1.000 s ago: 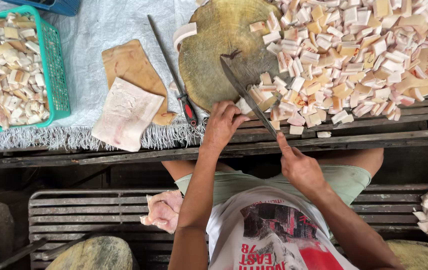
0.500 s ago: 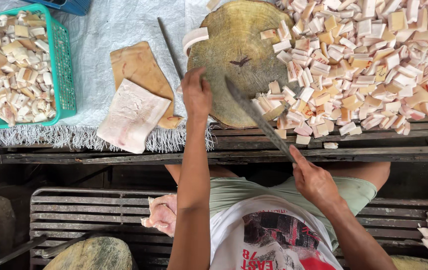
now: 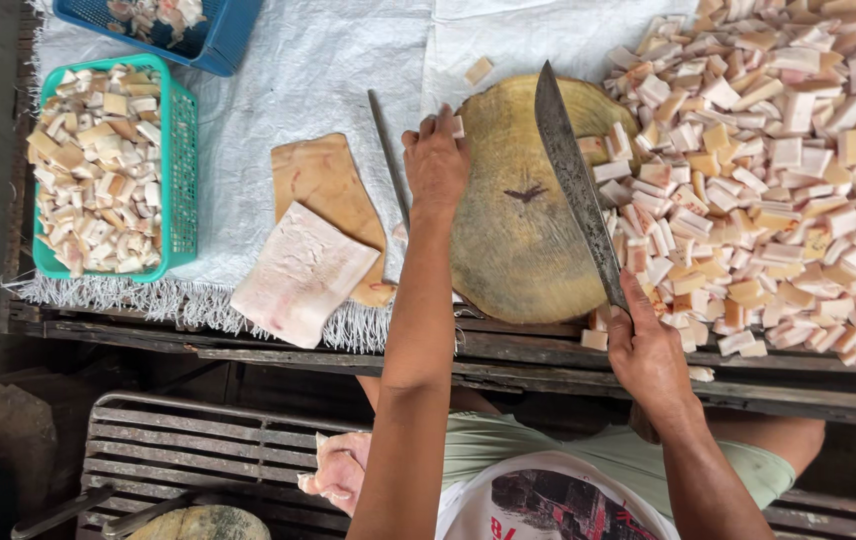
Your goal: The person cuts large slabs of animal skin and fat into smaller rectangular pieces using a large knife on a wooden cutting board.
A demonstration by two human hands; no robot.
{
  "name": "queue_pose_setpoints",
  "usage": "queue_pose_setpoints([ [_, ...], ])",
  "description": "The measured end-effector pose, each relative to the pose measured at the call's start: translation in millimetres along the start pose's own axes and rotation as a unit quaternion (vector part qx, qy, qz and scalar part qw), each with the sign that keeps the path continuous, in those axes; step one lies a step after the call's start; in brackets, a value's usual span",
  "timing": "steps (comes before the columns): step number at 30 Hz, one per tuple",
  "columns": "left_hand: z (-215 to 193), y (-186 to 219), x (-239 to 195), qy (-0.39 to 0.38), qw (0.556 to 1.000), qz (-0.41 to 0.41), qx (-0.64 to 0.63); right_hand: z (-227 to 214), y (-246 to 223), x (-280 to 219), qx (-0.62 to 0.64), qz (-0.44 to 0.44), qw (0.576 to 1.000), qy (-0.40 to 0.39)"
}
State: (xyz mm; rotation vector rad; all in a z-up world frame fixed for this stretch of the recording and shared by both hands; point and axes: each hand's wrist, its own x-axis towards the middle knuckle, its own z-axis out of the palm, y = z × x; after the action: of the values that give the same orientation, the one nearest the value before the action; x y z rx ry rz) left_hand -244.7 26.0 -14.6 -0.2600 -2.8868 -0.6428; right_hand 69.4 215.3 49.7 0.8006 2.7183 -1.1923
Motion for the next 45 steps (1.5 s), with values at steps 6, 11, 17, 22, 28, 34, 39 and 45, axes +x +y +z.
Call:
queue_pose_setpoints([
  [6, -7, -12, 8, 0.079, 0.995, 0.055, -0.028, 7, 7, 4, 0.075, -0.054, 0.996, 0.014],
  [11, -50, 27, -43, 0.027, 0.975, 0.05, -0.213, -4, 35, -23, 0.119, -0.029, 0.992, 0.019],
  [17, -54, 39, -165, -0.041, 0.945, 0.227, -0.232, -17, 61, -63, 0.169, 0.022, 0.984, 0.042],
  [22, -47, 25, -220, -0.109, 0.941, 0.243, -0.209, -16, 72, -81, 0.062, -0.001, 0.998, 0.024],
  [28, -82, 24, -206, -0.215, 0.936, 0.163, -0.225, -32, 64, -101, 0.028, -0.114, 0.986, 0.12],
  [34, -87, 24, -211, -0.174, 0.951, 0.185, -0.177, -19, 71, -94, -0.05, -0.24, 0.957, 0.155],
  [39, -85, 23, -216, -0.12, 0.95, 0.216, -0.193, -21, 67, -90, -0.15, -0.159, 0.975, 0.043],
  [45, -80, 29, -218, -0.134, 0.953, 0.198, -0.187, -39, 68, -118, 0.017, -0.167, 0.971, 0.167],
])
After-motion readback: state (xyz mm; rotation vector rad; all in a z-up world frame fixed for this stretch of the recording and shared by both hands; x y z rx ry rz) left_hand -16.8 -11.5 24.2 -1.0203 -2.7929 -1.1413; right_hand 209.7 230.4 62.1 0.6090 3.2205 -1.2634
